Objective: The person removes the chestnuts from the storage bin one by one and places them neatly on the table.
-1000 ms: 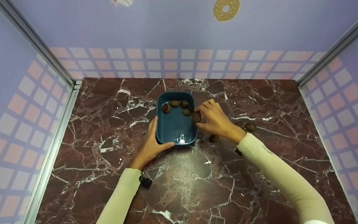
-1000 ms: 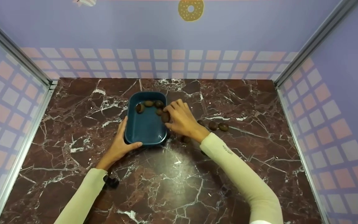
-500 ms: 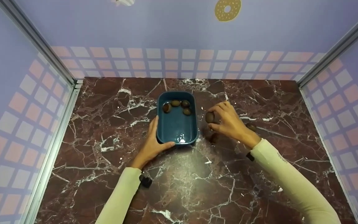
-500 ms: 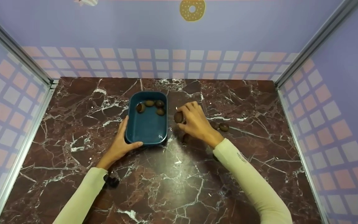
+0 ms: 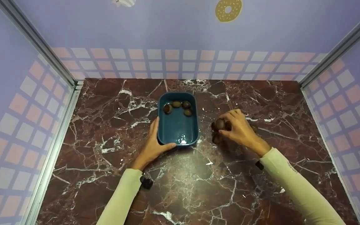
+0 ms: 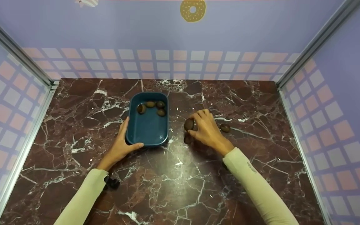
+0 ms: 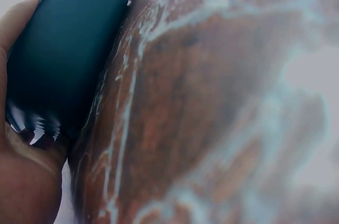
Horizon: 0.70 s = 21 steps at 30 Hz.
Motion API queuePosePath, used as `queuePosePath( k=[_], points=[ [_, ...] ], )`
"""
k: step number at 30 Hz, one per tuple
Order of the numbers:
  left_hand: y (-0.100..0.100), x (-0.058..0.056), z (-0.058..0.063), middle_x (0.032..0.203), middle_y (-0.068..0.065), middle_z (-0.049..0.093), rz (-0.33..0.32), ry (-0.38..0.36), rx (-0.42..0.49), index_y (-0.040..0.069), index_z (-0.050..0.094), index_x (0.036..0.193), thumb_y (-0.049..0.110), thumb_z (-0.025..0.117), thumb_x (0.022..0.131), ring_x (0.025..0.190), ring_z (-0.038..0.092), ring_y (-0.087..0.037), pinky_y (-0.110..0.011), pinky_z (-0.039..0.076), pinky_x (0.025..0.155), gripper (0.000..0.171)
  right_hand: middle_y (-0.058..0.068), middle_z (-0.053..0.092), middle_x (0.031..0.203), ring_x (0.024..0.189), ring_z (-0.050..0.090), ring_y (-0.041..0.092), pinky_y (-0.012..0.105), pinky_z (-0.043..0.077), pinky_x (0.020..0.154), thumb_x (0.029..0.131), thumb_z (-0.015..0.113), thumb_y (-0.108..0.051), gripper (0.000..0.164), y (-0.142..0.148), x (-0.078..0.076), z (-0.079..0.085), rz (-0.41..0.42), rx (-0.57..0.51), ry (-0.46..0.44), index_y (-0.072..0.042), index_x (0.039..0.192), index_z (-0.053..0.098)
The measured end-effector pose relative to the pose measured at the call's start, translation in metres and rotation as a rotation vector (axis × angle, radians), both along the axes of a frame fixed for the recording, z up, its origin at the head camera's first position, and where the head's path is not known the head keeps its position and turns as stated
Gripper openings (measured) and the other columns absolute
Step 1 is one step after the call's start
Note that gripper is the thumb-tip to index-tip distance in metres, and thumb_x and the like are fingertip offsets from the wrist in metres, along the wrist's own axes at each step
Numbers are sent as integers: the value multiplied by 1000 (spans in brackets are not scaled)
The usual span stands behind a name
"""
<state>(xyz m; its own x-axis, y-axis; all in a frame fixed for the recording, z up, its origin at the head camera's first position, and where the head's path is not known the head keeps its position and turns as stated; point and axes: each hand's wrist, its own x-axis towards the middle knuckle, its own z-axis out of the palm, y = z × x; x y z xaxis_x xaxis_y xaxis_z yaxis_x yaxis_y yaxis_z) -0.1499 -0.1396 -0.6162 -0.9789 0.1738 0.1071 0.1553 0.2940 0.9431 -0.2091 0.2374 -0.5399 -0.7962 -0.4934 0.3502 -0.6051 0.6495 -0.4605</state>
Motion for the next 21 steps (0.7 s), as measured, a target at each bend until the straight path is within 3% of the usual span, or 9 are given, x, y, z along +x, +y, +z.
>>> queuePosePath(
  k=[7,11,21],
  points=[
    [0,2,0,168,-16,0,-2,-20,13,27,2,164,40,92,73,154,4,-34,-66,14,116,129,11,65,109,105,49,33,49,39,93,72,90,-17,48,8,10,-14,-18,27,-20,-2,113,69],
    [0,1,0,167,-20,1,0,-8,4,22,3,165,39,92,73,153,5,-36,-67,13,116,129,11,65,110,105,50,33,50,38,94,73,89,-17,48,13,15,-21,-16,11,-34,-3,114,70],
    [2,2,4,168,-16,3,9,-2,10,20,3,165,38,93,72,153,6,-35,-66,14,116,130,16,64,111,103,49,37,50,37,93,72,90,-14,48,27,27,-35,-48,14,-54,0,113,69]
  ],
)
